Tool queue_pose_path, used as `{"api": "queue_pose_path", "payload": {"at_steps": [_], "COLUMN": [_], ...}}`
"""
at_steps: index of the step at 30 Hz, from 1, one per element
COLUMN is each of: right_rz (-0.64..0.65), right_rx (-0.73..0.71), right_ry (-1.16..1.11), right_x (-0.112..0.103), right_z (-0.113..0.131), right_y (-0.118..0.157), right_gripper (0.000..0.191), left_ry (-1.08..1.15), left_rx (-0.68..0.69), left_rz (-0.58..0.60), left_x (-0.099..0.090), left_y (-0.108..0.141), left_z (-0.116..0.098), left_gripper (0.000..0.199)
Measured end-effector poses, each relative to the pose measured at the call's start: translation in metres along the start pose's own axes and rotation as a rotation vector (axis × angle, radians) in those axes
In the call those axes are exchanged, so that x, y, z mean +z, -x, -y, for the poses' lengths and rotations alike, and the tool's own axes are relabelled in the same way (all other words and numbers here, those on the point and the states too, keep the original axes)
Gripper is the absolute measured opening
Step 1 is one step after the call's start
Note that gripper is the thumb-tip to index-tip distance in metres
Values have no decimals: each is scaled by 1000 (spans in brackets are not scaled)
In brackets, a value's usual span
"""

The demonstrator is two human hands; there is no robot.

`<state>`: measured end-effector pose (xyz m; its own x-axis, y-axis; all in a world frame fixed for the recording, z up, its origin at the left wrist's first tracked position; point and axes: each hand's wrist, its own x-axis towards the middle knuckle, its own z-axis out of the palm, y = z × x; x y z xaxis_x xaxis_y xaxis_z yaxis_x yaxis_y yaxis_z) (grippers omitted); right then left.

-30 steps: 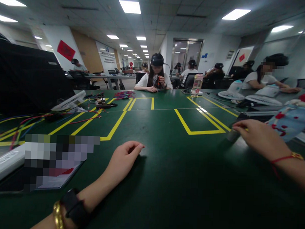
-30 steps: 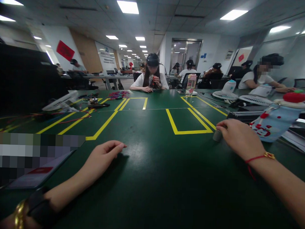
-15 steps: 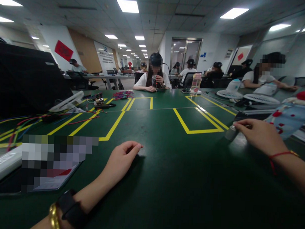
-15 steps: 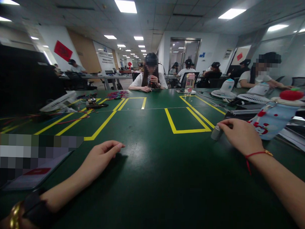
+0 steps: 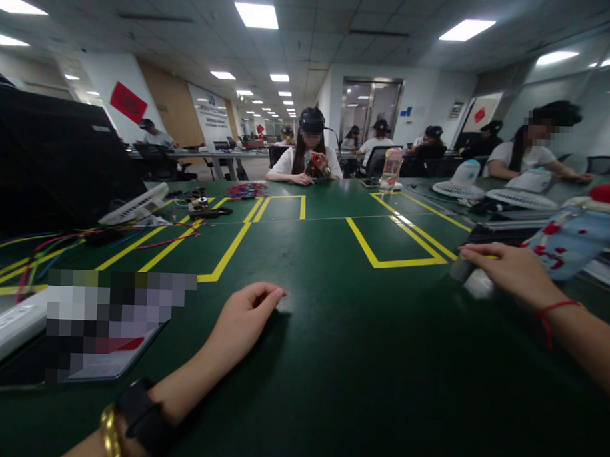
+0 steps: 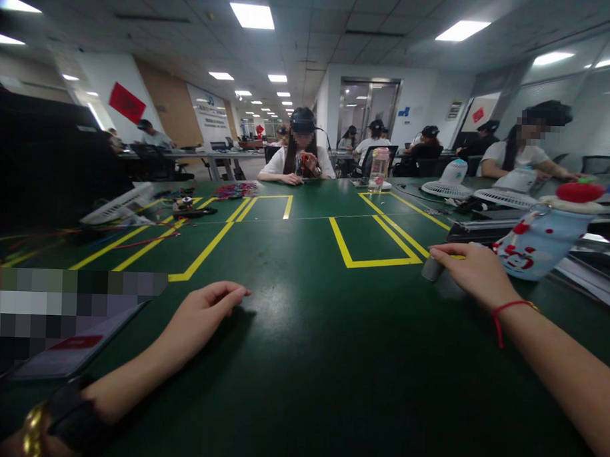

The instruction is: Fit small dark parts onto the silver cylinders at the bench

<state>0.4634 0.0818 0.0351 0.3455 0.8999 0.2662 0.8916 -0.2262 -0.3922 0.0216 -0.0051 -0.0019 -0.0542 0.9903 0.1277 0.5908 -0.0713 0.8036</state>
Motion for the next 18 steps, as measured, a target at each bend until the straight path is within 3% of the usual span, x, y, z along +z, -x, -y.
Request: {"api": "queue_pose_path", "payload": {"at_steps": [7, 18], "right_rz": [-75, -7], "right_rx": [105, 103], "right_ry": [-147, -249], "right_x": [5, -3], "right_z": [-2, 6], "right_y": [5, 14], "right_gripper": [47, 50], "left_ry": [18, 22], "left_rx": [2, -2], "left_rz": [17, 18], "left_x": [0, -1], "left_y": [0, 0], "left_z": [2, 2], "left_gripper": [35, 35]}}
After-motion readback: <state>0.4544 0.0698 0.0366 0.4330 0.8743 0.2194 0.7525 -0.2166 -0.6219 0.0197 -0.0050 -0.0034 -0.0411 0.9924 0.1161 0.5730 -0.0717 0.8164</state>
